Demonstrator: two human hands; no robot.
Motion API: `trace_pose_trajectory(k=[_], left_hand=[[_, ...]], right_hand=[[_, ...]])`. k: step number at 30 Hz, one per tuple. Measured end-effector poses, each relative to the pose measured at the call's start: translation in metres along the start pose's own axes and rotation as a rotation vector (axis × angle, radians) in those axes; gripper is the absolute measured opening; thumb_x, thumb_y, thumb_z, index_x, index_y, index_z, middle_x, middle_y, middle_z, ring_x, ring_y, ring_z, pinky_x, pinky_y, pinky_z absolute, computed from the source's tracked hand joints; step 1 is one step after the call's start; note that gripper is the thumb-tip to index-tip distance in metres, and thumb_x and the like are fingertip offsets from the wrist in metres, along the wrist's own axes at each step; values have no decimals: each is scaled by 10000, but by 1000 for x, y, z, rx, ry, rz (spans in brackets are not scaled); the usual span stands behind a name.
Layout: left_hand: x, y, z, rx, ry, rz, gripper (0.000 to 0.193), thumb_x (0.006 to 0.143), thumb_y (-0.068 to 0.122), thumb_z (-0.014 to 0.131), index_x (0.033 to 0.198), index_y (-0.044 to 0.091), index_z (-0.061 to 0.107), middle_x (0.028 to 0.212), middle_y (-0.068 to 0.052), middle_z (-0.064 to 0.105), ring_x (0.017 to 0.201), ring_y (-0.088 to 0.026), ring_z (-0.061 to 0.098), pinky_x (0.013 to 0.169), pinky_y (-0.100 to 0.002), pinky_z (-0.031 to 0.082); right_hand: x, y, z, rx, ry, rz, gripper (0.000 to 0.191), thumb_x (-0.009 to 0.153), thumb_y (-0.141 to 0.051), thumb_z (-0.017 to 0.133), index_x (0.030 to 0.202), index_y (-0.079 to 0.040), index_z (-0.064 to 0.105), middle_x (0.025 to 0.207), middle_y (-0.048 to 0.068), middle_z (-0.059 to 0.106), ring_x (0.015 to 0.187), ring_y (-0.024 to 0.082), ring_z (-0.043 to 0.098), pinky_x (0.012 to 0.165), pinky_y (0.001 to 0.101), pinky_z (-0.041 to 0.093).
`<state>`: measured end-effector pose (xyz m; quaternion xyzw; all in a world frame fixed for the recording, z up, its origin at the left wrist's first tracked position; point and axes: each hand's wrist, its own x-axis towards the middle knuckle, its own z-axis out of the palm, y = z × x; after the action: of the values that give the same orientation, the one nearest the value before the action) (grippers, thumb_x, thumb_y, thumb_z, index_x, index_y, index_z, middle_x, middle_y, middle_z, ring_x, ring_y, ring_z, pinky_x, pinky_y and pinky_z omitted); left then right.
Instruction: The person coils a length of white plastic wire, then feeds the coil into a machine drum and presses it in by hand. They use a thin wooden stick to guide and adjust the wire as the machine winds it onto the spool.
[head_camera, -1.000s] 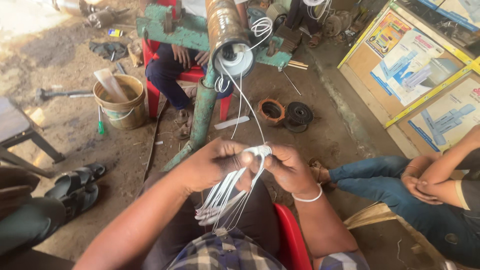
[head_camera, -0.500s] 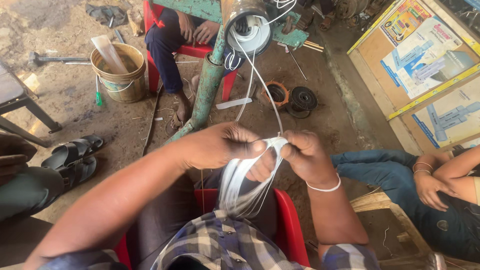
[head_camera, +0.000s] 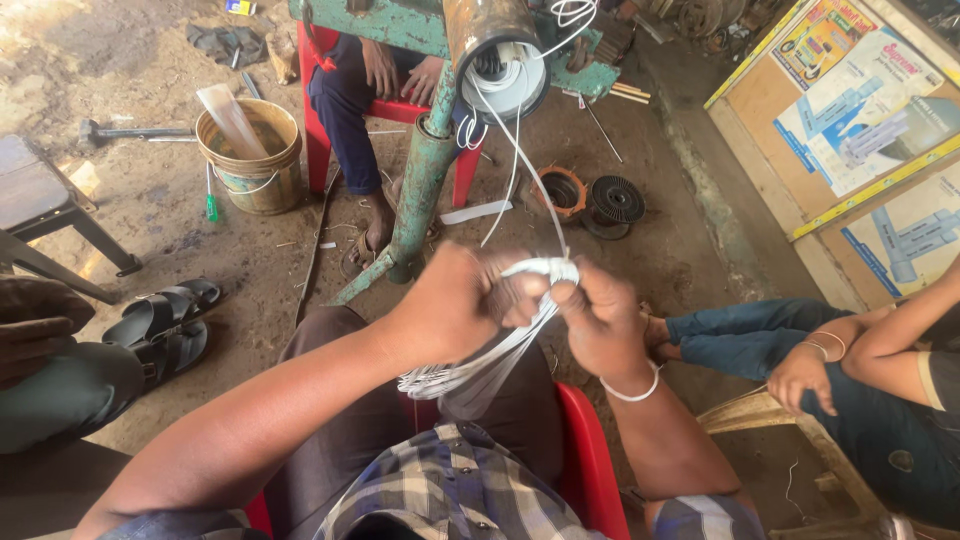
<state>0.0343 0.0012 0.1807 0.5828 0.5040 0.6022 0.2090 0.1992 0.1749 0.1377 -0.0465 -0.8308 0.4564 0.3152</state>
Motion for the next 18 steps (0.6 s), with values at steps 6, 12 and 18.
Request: trace_pose_trajectory(k=[6, 12, 18], left_hand=[[0, 7, -2, -72, 173, 164, 137, 1002, 115, 704, 1076, 0, 719, 963, -54, 712, 844, -94, 702, 733, -277, 576], [-5, 6, 1, -60, 248, 38, 134, 924, 120, 761, 972, 0, 726, 879, -33, 733, 806, -81, 670, 679, -263, 537], [1, -9, 4, -434, 51, -99, 156, 1031, 188, 646, 1010, 34, 662, 894, 10, 692, 824, -41, 593, 720, -237, 493]], right_hand=[[10, -23, -6, 134, -5, 37, 363, 1062, -307, 606, 1141, 44, 661, 953, 76, 744, 858, 138, 736, 788, 287, 613], [12, -34, -1, 49, 23, -37, 393, 1088, -340, 589, 1058, 39, 687, 920, 92, 745, 843, 142, 737, 772, 274, 588], [12, -34, -3, 32, -6, -55, 430, 1098, -364, 575, 1054, 43, 705, 916, 91, 758, 846, 149, 736, 774, 276, 581]])
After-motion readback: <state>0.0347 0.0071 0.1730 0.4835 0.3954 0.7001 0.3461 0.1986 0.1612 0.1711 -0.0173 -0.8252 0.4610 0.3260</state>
